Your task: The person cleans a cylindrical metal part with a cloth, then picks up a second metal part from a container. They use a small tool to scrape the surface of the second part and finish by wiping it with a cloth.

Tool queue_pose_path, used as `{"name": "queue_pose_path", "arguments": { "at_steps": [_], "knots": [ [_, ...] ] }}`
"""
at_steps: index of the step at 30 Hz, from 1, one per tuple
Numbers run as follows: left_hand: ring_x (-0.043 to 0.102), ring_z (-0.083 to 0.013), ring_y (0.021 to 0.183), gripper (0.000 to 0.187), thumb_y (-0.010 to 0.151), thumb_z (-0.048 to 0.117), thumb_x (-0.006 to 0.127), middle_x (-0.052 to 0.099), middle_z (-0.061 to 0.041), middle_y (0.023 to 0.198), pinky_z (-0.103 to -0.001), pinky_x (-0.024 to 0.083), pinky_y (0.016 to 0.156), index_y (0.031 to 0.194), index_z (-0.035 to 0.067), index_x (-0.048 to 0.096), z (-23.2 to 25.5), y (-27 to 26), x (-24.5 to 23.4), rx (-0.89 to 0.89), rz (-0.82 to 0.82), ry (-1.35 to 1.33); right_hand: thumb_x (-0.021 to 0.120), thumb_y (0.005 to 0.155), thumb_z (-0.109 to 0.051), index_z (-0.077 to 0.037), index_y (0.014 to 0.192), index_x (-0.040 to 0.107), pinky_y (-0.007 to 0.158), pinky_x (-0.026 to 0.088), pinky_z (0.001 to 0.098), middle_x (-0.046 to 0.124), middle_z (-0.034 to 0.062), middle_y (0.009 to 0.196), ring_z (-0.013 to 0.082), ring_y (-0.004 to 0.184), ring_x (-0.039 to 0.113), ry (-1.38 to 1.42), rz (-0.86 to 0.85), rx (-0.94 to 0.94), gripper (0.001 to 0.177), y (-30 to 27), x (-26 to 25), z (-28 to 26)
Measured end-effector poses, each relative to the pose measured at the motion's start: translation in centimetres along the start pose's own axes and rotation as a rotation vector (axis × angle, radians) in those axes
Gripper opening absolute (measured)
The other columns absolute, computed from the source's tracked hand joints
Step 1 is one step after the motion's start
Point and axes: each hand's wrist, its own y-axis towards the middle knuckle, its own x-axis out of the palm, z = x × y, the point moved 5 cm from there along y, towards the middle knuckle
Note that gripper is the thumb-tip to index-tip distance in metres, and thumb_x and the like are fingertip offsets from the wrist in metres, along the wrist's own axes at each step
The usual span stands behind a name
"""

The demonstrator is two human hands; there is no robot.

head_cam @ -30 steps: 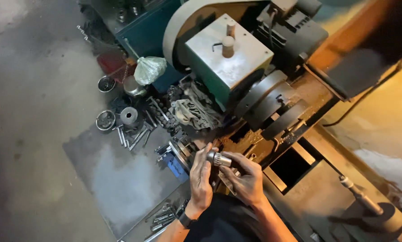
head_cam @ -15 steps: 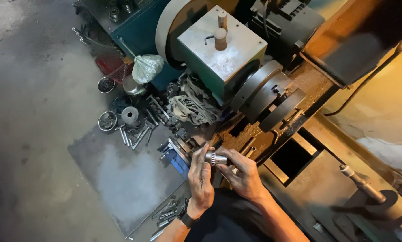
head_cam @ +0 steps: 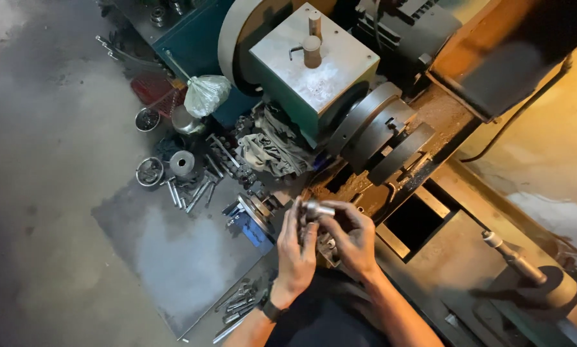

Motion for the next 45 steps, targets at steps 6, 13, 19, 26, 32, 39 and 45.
{"name": "queue_pose_path", "arguments": {
  "at_steps": [6, 13, 19, 26, 32, 39, 45],
  "knots": [
    [0.068, -0.0418, 0.099, 0.042, 0.095, 0.0, 0.065, 0.067, -0.021, 0.114, -0.045, 0.056, 0.084, 0.136, 0.0, 0.056, -0.4, 0.0, 0.1, 0.137, -0.096, 0.256, 0.046, 0.111, -0.04, 0.002, 0.109, 0.073, 0.095, 0.054, 0.034, 0.071, 0.015, 0.116, 0.0253, 0.109, 0.069, -0.149, 0.052, -0.421, 0.05, 2.0, -1.3, -7.2],
    [0.067, -0.0437, 0.105, 0.041, 0.094, 0.001, 0.064, 0.065, -0.026, 0.122, -0.044, 0.057, 0.087, 0.134, -0.003, 0.054, -0.2, -0.5, 0.6, 0.274, -0.091, 0.206, 0.043, 0.109, -0.04, 0.004, 0.084, 0.073, 0.079, 0.053, 0.0339, 0.069, 0.0149, 0.09, 0.0251, 0.086, 0.067, 0.011, -0.039, -0.348, 0.058, 3.4, 0.0, -4.2],
    [0.067, -0.0408, 0.086, 0.035, 0.094, 0.003, 0.066, 0.066, -0.022, 0.105, -0.043, 0.057, 0.073, 0.128, -0.003, 0.059, -0.9, -1.2, 0.5, 0.167, -0.148, 0.316, 0.045, 0.104, -0.039, 0.004, 0.072, 0.067, 0.069, 0.048, 0.0331, 0.063, 0.0126, 0.075, 0.022, 0.073, 0.059, 0.097, 0.064, -0.345, 0.057, 3.1, 0.5, -3.7],
    [0.065, -0.036, 0.086, 0.024, 0.095, 0.002, 0.063, 0.065, -0.02, 0.107, -0.042, 0.056, 0.072, 0.118, -0.006, 0.059, -0.3, -1.3, 0.4, 0.336, -0.161, 0.39, 0.045, 0.103, -0.038, 0.004, 0.07, 0.065, 0.065, 0.044, 0.0327, 0.061, 0.0122, 0.072, 0.0208, 0.069, 0.056, 0.1, 0.065, -0.379, 0.057, 3.3, 1.2, -3.9],
    [0.065, -0.0333, 0.087, 0.024, 0.096, 0.001, 0.064, 0.064, -0.017, 0.106, -0.04, 0.057, 0.072, 0.118, -0.007, 0.063, -1.8, -2.3, 0.8, 0.249, -0.131, 0.382, 0.043, 0.105, -0.038, 0.005, 0.069, 0.064, 0.062, 0.042, 0.0326, 0.06, 0.0121, 0.07, 0.0207, 0.067, 0.055, 0.078, 0.131, -0.393, 0.059, 3.4, 1.7, -2.9],
    [0.064, -0.0328, 0.098, 0.036, 0.081, -0.002, 0.065, 0.064, -0.017, 0.115, -0.041, 0.058, 0.078, 0.117, -0.003, 0.062, -1.5, -1.9, 0.6, 0.411, -0.122, 0.523, 0.04, 0.111, -0.042, 0.003, 0.074, 0.059, 0.067, 0.045, 0.0316, 0.058, 0.0126, 0.079, 0.0216, 0.073, 0.056, 0.111, 0.043, -0.428, 0.061, 3.8, 2.2, -3.2],
    [0.066, -0.0369, 0.088, 0.032, 0.089, 0.0, 0.065, 0.064, -0.018, 0.103, -0.042, 0.057, 0.073, 0.121, -0.004, 0.06, -1.3, -1.2, -0.5, 0.235, -0.09, 0.332, 0.04, 0.109, -0.04, 0.002, 0.073, 0.052, 0.068, 0.042, 0.0323, 0.052, 0.0104, 0.077, 0.0215, 0.072, 0.051, 0.097, 0.023, -0.425, 0.056, 4.2, 2.4, -2.9]
  ]
}}
